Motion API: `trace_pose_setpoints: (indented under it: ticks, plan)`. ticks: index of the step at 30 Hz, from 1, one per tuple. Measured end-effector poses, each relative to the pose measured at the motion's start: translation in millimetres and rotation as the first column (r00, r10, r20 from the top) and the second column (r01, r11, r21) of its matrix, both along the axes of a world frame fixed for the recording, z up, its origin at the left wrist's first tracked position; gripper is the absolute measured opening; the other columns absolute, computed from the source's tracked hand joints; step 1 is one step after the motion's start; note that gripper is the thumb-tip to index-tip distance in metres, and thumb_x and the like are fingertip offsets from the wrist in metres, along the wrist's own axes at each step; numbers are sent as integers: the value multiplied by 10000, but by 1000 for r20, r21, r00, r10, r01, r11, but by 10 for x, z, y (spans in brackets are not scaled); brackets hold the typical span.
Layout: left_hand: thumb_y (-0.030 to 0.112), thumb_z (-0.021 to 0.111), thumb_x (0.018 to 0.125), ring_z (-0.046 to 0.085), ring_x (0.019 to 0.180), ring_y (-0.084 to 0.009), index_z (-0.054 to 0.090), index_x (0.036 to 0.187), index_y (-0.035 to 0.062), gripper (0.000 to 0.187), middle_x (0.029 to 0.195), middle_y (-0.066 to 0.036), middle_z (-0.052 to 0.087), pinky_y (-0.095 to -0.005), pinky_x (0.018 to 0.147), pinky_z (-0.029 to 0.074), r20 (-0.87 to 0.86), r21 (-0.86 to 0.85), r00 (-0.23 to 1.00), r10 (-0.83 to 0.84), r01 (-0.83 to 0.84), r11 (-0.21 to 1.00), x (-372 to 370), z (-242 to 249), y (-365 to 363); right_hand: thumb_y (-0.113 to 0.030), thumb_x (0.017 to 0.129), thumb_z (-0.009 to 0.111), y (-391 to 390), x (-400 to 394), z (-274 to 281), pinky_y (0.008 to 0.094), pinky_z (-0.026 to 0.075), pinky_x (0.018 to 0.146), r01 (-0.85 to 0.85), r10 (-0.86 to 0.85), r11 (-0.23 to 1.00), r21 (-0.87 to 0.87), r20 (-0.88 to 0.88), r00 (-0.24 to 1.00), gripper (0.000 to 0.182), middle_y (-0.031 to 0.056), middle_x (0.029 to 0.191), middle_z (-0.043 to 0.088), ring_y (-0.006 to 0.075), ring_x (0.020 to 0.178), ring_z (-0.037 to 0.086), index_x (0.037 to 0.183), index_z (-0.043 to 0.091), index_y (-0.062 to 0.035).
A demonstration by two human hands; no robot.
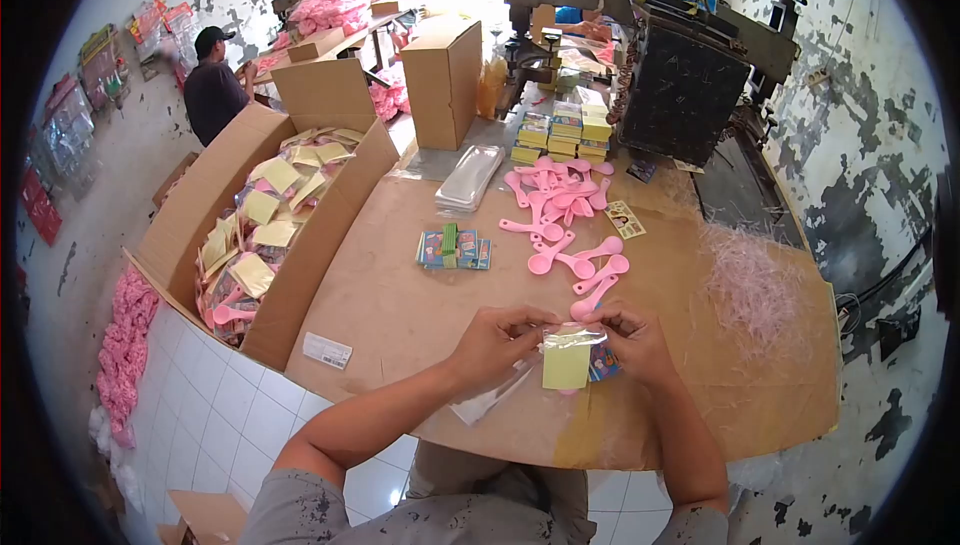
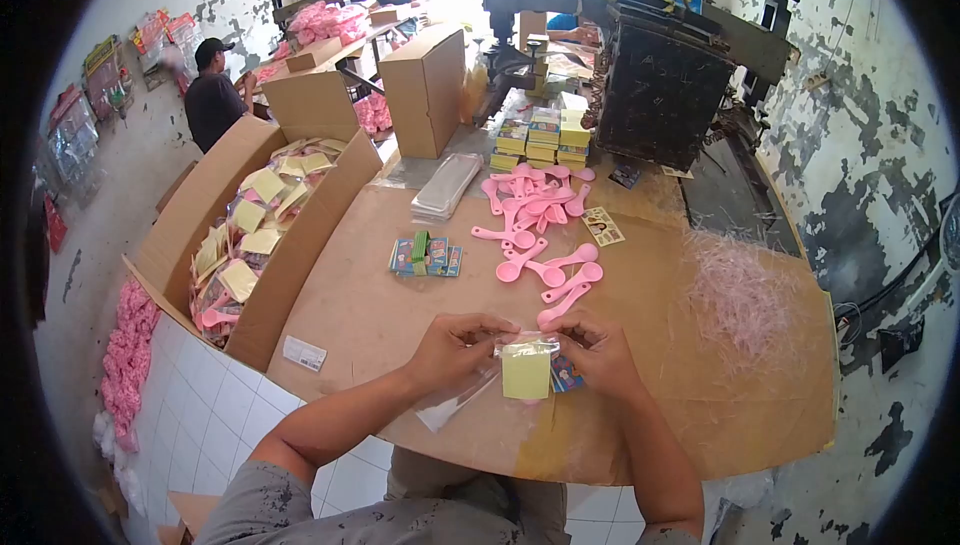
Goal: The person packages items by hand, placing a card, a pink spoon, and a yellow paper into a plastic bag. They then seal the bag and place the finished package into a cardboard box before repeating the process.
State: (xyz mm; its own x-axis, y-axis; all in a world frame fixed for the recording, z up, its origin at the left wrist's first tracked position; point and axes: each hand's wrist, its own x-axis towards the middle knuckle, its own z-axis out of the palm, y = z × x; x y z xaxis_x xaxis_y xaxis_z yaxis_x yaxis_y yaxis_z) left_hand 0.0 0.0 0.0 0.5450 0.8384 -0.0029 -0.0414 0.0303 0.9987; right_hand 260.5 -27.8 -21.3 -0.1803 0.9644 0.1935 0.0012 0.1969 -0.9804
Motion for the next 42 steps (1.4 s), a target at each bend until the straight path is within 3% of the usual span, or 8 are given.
trace_pose_setpoints:
  ticks: [2, 11, 18, 24, 29, 33, 36, 42]
  plan:
    - [34, 637, 1018, 703, 898, -82, 714, 1237, 8, 234, 1024, -62, 770, -253, 743, 572, -8, 63, 1000, 6, -5, 998, 11, 24, 37, 49, 966, 657, 34, 9, 30, 294, 559, 905, -1, 1, 1000, -11, 1, 1000, 161, 70, 1117, 693, 139, 1011, 692, 1103, 736, 19]
    - [13, 613, 1015, 681, 904, -76, 725, 1211, -9, 227, 1050, -54, 762, -269, 790, 565, -10, 24, 1000, -7, 7, 1000, -9, -48, 23, 31, 959, 683, -32, -25, 74, 254, 518, 805, 1, -1, 1000, -18, 23, 1000, 145, 29, 1058, 680, 85, 906, 640, 1085, 748, 1]
    - [3, 611, 1007, 683, 903, -89, 721, 1229, -11, 248, 1077, -54, 758, -263, 796, 564, 41, 27, 999, -30, 29, 999, -23, -90, 59, 24, 959, 676, -22, 6, 50, 262, 525, 822, -39, 39, 998, 50, -3, 999, 152, 36, 1076, 680, 102, 934, 657, 1086, 758, 5]
    - [-14, 604, 1000, 694, 939, -96, 722, 1216, -31, 247, 1091, -78, 751, -260, 801, 579, 12, 23, 999, -47, 47, 999, -45, -70, 51, 33, 956, 660, -33, -3, 89, 264, 532, 824, -30, 30, 1000, -8, -15, 999, 182, 47, 1070, 695, 96, 930, 655, 1107, 757, 7]
    - [-10, 594, 999, 694, 947, -113, 727, 1195, -48, 240, 1093, -91, 744, -276, 815, 593, 25, 45, 999, -32, 31, 999, -19, -38, 55, 3, 966, 658, -29, -1, 110, 261, 529, 815, -9, 7, 1000, 23, 67, 998, 159, 52, 1071, 697, 98, 925, 652, 1085, 761, 20]
    - [17, 588, 1006, 694, 946, -119, 731, 1188, -47, 240, 1101, -97, 742, -285, 815, 595, 8, 26, 1000, -15, 15, 1000, -24, -33, 66, -21, 974, 660, -31, -8, 131, 259, 527, 808, -27, 27, 1000, 9, 15, 1000, 151, 53, 1042, 702, 96, 918, 650, 1070, 763, 33]
    - [64, 611, 1022, 695, 934, -119, 733, 1181, -50, 231, 1079, -98, 748, -284, 803, 594, 27, 6, 1000, -11, 11, 1000, -14, -21, 68, -46, 972, 688, -20, -20, 101, 254, 530, 778, 22, -23, 1000, 21, 94, 995, 148, 41, 1001, 710, 84, 876, 652, 1075, 768, 24]
    - [130, 694, 1015, 702, 864, -108, 743, 1163, -44, 233, 1008, -88, 766, -257, 748, 578, -6, -80, 1000, 10, -10, 997, 20, -49, 84, -77, 971, 735, -39, -46, 45, 239, 538, 736, -4, 4, 992, -125, -5, 1000, 154, 15, 997, 731, 62, 841, 659, 1097, 758, 9]
